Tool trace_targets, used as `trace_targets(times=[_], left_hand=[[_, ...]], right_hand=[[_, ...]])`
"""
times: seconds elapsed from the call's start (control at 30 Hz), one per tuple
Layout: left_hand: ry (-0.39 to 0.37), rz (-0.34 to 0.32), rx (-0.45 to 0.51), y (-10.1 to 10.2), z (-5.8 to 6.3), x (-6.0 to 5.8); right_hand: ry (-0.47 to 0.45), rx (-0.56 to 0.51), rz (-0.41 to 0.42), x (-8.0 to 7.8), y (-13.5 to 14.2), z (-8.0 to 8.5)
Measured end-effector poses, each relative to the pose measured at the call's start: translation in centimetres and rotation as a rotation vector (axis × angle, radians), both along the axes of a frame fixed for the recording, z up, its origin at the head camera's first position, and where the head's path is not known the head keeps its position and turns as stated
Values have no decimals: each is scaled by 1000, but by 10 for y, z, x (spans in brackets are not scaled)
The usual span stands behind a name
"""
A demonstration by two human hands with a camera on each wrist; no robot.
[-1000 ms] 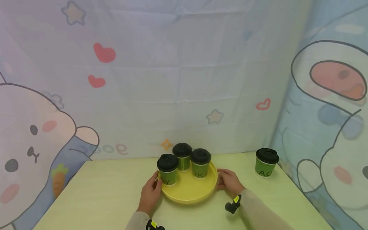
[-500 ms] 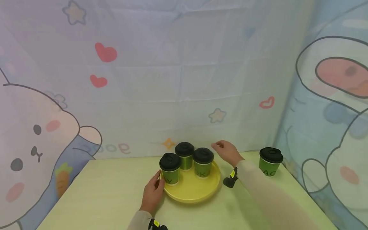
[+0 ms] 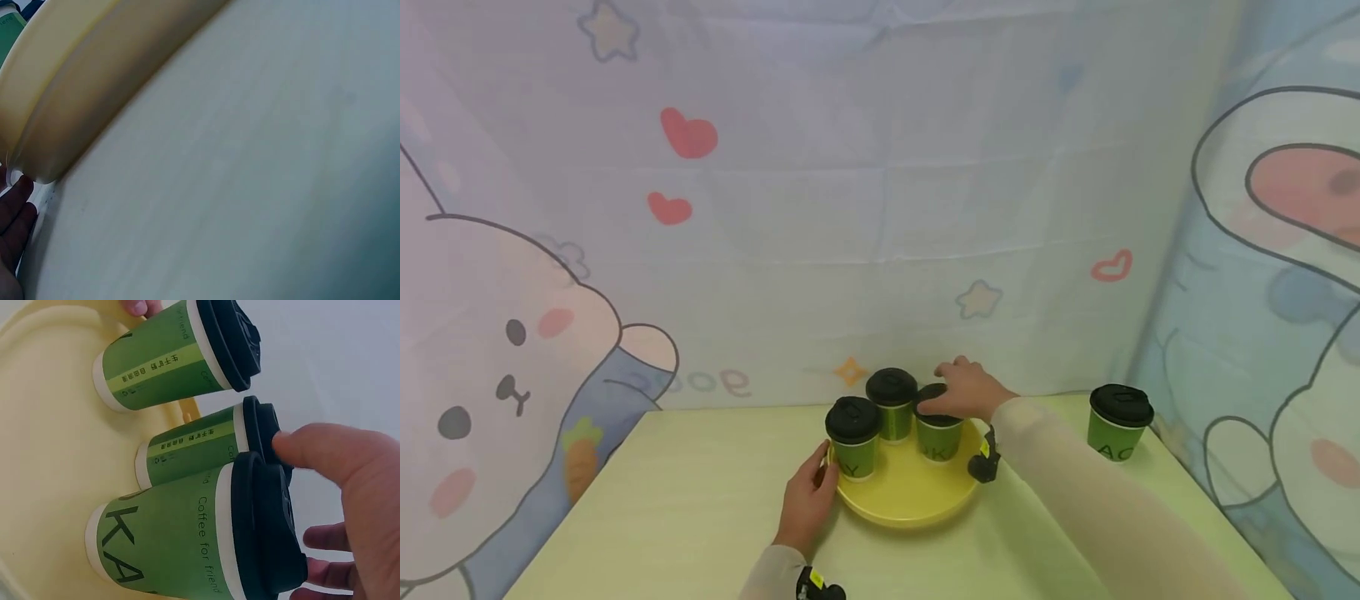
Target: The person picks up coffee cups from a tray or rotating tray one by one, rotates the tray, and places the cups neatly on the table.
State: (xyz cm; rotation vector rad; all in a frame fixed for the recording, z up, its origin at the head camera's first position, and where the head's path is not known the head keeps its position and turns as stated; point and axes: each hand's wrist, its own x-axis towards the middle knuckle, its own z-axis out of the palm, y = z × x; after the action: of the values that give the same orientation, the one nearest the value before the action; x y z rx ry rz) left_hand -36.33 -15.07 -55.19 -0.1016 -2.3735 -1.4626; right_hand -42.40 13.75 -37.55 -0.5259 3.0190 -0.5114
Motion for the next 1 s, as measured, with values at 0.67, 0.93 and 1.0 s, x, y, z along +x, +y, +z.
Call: trace_targets(times=[0.67,0.93,1.0], left_hand=[[8,-6,7,-1,0,-1],[-1,0,13,0,3,1],[0,1,15,1,4,1]], right_hand=[[-64,-30,45,0,-4,14],[-99,-66,102,-5,22,41],[-103,-77,113,-6,32,49]])
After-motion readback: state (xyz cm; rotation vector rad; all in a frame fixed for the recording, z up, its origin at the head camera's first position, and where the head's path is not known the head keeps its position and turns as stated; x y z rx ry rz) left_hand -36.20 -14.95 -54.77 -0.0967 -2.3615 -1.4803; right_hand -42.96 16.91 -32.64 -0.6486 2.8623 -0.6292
